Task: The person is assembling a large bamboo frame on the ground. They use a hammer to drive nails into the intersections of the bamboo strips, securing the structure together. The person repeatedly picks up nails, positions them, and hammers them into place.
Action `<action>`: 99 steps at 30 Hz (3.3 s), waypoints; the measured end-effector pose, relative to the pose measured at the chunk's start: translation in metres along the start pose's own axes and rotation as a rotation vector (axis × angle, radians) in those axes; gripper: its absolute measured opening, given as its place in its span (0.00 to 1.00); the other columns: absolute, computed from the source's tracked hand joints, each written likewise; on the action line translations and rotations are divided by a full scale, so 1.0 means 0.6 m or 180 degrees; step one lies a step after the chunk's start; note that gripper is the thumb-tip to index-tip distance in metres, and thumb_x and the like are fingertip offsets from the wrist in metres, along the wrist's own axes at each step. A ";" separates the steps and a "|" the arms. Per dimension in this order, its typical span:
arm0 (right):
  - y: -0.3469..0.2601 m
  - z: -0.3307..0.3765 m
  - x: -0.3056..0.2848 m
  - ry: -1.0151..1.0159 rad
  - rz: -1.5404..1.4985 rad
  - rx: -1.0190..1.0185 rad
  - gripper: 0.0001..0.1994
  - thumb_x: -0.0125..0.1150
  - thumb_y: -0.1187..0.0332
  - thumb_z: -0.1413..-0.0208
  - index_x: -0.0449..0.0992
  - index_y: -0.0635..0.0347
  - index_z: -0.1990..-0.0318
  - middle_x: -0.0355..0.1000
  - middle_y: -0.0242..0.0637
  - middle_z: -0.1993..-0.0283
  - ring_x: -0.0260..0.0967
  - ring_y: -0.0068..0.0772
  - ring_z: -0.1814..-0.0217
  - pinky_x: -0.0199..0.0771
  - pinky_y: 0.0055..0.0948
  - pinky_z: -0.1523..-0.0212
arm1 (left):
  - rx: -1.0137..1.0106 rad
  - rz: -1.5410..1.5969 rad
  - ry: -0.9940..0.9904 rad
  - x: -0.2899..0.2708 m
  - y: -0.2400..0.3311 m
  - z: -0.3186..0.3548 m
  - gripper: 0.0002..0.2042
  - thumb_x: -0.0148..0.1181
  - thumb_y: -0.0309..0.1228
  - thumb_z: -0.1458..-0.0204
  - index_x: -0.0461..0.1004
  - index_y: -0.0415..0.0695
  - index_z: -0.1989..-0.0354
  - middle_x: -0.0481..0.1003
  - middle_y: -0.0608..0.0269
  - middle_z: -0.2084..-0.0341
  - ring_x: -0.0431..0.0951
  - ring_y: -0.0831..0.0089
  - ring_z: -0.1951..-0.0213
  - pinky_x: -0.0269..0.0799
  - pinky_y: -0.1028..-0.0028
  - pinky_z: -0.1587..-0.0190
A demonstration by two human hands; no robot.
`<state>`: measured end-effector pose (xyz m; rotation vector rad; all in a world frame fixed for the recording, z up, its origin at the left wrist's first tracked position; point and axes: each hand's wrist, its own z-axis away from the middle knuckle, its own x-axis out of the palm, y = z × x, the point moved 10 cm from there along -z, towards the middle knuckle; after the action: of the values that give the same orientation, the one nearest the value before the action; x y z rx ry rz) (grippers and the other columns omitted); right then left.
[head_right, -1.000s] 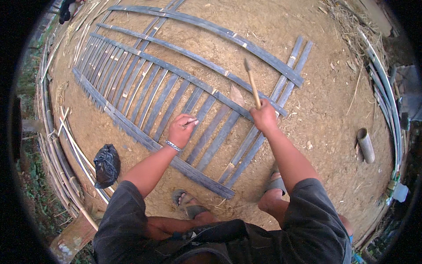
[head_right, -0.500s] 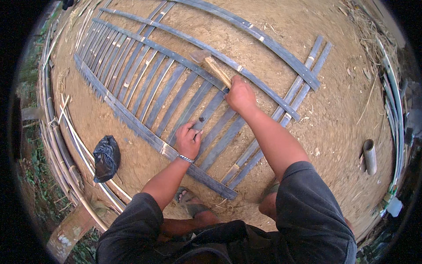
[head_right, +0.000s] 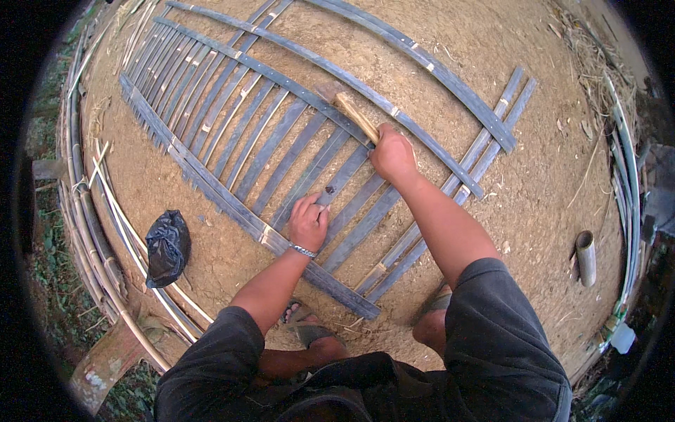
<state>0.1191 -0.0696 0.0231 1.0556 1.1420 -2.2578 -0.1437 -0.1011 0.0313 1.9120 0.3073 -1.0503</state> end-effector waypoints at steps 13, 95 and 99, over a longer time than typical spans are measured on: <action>-0.003 -0.003 0.004 -0.0051 0.0124 -0.0035 0.24 0.74 0.66 0.49 0.72 0.64 0.46 0.78 0.59 0.52 0.76 0.60 0.46 0.75 0.50 0.44 | 0.0027 -0.0014 0.0123 0.011 -0.003 0.005 0.07 0.67 0.28 0.46 0.75 0.39 0.70 0.81 0.52 0.51 0.78 0.50 0.51 0.72 0.56 0.46; -0.003 -0.017 0.013 0.0190 0.0263 -0.0400 0.23 0.77 0.63 0.53 0.77 0.60 0.50 0.81 0.54 0.54 0.78 0.59 0.48 0.76 0.48 0.45 | -0.4184 0.0302 0.1529 -0.118 -0.138 0.339 0.09 0.71 0.31 0.46 0.82 0.36 0.70 0.82 0.57 0.76 0.79 0.72 0.74 0.74 0.68 0.66; -0.003 -0.018 0.015 0.0153 0.0238 -0.0336 0.23 0.76 0.63 0.53 0.78 0.58 0.49 0.80 0.52 0.51 0.77 0.57 0.46 0.75 0.47 0.44 | -0.4081 0.0562 0.1627 -0.112 -0.145 0.341 0.10 0.71 0.31 0.46 0.82 0.35 0.70 0.82 0.58 0.77 0.78 0.72 0.75 0.73 0.69 0.67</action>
<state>0.1172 -0.0603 0.0130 1.0973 1.2063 -2.1015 -0.3467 -0.2045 -0.0157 0.9349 0.8339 -0.0724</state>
